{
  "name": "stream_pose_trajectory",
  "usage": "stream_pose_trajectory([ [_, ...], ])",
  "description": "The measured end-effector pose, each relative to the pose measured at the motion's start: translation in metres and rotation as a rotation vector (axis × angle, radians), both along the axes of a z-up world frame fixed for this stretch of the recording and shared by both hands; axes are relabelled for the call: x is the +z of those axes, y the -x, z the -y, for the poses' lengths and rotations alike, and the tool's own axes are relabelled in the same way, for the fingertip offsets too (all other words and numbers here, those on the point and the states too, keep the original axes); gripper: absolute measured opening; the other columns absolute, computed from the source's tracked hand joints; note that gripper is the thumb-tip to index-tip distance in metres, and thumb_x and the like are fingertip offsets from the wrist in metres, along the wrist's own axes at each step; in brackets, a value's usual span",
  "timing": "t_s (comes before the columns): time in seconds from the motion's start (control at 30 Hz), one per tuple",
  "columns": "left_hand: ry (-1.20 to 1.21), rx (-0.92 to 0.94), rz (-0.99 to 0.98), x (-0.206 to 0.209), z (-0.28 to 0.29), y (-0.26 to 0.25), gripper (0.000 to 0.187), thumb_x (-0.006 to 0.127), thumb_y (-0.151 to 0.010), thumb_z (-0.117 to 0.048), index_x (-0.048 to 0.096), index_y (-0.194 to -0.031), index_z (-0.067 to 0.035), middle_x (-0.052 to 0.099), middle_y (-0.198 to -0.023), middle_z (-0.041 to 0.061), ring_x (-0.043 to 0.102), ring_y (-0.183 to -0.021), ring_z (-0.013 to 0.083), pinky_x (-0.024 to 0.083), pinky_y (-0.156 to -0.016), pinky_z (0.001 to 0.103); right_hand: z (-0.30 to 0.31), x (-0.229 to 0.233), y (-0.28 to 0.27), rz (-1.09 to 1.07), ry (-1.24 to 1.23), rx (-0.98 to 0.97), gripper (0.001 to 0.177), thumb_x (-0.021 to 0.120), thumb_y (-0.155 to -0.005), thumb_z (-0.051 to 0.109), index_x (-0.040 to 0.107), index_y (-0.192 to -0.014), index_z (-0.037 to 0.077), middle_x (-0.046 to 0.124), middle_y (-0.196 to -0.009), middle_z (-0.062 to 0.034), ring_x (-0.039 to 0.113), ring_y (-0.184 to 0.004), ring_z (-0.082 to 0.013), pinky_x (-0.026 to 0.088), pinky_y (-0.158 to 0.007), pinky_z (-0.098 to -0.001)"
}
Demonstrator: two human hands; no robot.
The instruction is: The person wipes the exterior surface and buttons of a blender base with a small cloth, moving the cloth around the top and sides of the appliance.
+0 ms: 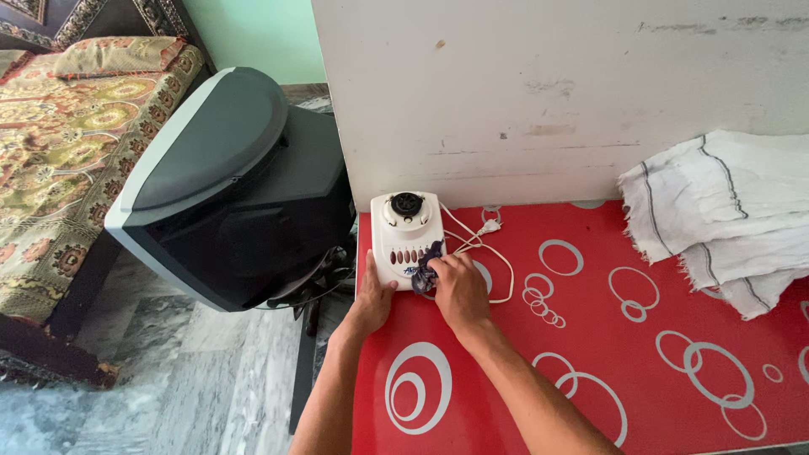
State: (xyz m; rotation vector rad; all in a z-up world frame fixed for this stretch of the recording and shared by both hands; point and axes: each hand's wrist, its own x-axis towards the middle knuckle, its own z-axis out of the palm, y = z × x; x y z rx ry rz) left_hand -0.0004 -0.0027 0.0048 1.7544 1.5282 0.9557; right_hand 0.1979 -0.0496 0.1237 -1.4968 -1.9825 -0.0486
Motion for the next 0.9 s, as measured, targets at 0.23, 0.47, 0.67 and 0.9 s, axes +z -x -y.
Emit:
stream_pose_trajectory([
  [0.23, -0.08, -0.025, 0.057, 0.001, 0.004, -0.001, 0.086, 0.056, -0.101, -0.019, -0.003, -0.161, -0.003, 0.032, -0.157, 0.033, 0.038, -0.145, 0.0432, 0.036, -0.118, 0.046, 0.001, -0.014, -0.004, 0.052, 0.009, 0.079, 0.025, 0.066, -0.085, -0.009, 0.076, -0.105, 0.003, 0.074, -0.102, -0.0111, 0.071, -0.096, -0.0273, 0.061, -0.083, -0.0381],
  [0.47, -0.124, -0.043, 0.048, -0.006, 0.0, 0.003, 0.084, 0.055, -0.102, -0.017, -0.004, -0.16, 0.0, 0.026, -0.161, 0.034, 0.03, -0.15, 0.0428, 0.03, -0.121, 0.046, 0.013, -0.029, -0.007, 0.052, 0.071, 0.1, 0.03, 0.063, -0.082, -0.014, 0.076, -0.103, 0.003, 0.074, -0.102, -0.0108, 0.071, -0.095, -0.0266, 0.063, -0.079, -0.0359],
  [0.67, -0.124, -0.036, 0.057, -0.004, 0.005, 0.001, 0.084, 0.053, -0.102, -0.019, -0.004, -0.162, -0.002, 0.028, -0.161, 0.032, 0.031, -0.15, 0.0425, 0.032, -0.12, 0.045, 0.011, -0.035, -0.007, 0.016, 0.239, 0.084, 0.028, 0.056, -0.093, -0.012, 0.075, -0.109, 0.002, 0.073, -0.104, -0.0139, 0.072, -0.092, -0.025, 0.065, -0.072, -0.0318],
  [0.9, -0.134, -0.005, 0.043, -0.004, 0.003, -0.003, 0.083, 0.055, -0.103, -0.019, -0.003, -0.161, -0.004, 0.024, -0.162, 0.033, 0.027, -0.152, 0.0428, 0.029, -0.122, 0.045, -0.015, -0.006, 0.001, -0.022, 0.125, 0.104, 0.028, 0.059, -0.092, -0.005, 0.072, -0.117, 0.002, 0.072, -0.111, -0.0146, 0.073, -0.093, -0.0259, 0.064, -0.069, -0.0337],
])
